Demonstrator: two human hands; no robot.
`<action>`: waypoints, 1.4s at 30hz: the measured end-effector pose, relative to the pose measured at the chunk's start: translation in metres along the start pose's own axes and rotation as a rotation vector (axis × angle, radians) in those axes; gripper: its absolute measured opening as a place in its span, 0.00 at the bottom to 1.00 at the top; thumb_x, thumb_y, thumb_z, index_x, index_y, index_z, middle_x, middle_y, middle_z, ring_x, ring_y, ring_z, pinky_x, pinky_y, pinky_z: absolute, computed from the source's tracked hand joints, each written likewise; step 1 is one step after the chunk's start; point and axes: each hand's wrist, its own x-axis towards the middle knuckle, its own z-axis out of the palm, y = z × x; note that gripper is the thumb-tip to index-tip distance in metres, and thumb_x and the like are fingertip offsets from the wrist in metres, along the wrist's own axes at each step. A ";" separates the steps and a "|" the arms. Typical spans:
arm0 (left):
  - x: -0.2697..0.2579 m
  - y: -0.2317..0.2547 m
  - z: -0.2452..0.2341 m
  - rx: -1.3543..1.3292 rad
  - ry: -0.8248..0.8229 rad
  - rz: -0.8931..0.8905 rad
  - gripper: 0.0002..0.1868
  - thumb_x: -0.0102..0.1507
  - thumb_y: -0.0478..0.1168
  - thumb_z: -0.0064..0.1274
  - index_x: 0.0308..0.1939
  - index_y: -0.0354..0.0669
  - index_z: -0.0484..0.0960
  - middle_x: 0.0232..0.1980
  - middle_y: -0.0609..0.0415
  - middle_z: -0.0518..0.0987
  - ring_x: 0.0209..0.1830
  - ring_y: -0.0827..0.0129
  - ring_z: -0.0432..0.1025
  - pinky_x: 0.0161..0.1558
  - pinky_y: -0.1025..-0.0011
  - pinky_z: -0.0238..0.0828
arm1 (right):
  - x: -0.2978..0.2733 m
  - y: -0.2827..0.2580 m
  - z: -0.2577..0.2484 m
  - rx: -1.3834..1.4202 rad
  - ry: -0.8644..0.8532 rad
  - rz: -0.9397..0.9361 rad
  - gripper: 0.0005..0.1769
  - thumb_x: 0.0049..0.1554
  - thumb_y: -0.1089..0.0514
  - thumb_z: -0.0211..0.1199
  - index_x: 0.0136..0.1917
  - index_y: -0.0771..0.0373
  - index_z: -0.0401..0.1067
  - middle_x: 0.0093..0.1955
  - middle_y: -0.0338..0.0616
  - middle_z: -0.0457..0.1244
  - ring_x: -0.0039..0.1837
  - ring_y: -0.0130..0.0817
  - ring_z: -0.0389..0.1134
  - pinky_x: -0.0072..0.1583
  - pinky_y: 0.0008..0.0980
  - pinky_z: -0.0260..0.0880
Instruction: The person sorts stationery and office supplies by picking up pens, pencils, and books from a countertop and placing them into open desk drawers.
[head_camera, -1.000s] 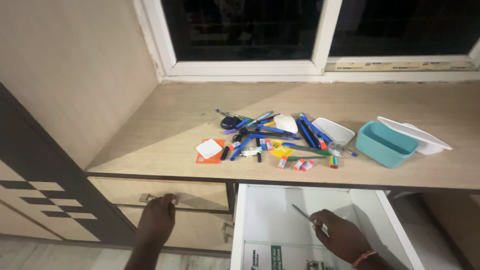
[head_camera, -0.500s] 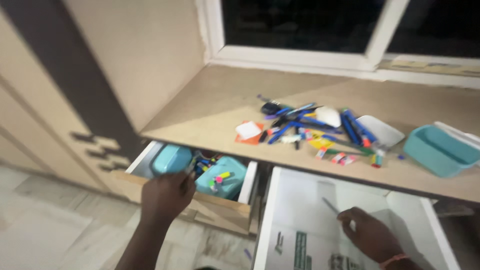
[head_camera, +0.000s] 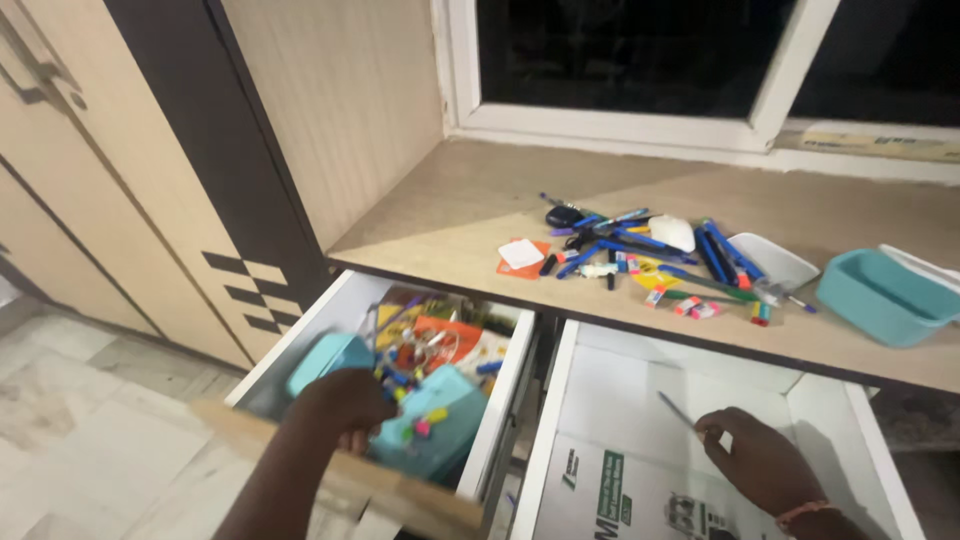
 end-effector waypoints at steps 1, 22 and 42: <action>-0.003 0.000 -0.003 0.004 -0.030 -0.009 0.25 0.66 0.55 0.57 0.30 0.33 0.84 0.27 0.42 0.83 0.24 0.59 0.79 0.34 0.61 0.77 | -0.002 -0.003 -0.002 0.023 -0.013 0.037 0.09 0.56 0.51 0.65 0.50 0.51 0.78 0.48 0.37 0.71 0.41 0.41 0.73 0.49 0.40 0.74; 0.029 -0.031 0.035 0.084 0.951 0.513 0.15 0.56 0.43 0.59 0.46 0.47 0.83 0.49 0.47 0.80 0.49 0.48 0.76 0.50 0.52 0.75 | -0.005 0.040 0.024 -0.228 -0.175 0.058 0.12 0.58 0.46 0.60 0.53 0.45 0.76 0.54 0.33 0.70 0.55 0.40 0.74 0.58 0.38 0.75; 0.002 -0.070 0.074 -0.251 0.782 0.407 0.19 0.59 0.42 0.59 0.47 0.37 0.72 0.49 0.35 0.75 0.47 0.36 0.74 0.47 0.46 0.72 | 0.021 -0.066 0.010 0.004 -0.147 -0.089 0.12 0.57 0.51 0.66 0.54 0.48 0.77 0.47 0.32 0.70 0.42 0.30 0.73 0.48 0.30 0.77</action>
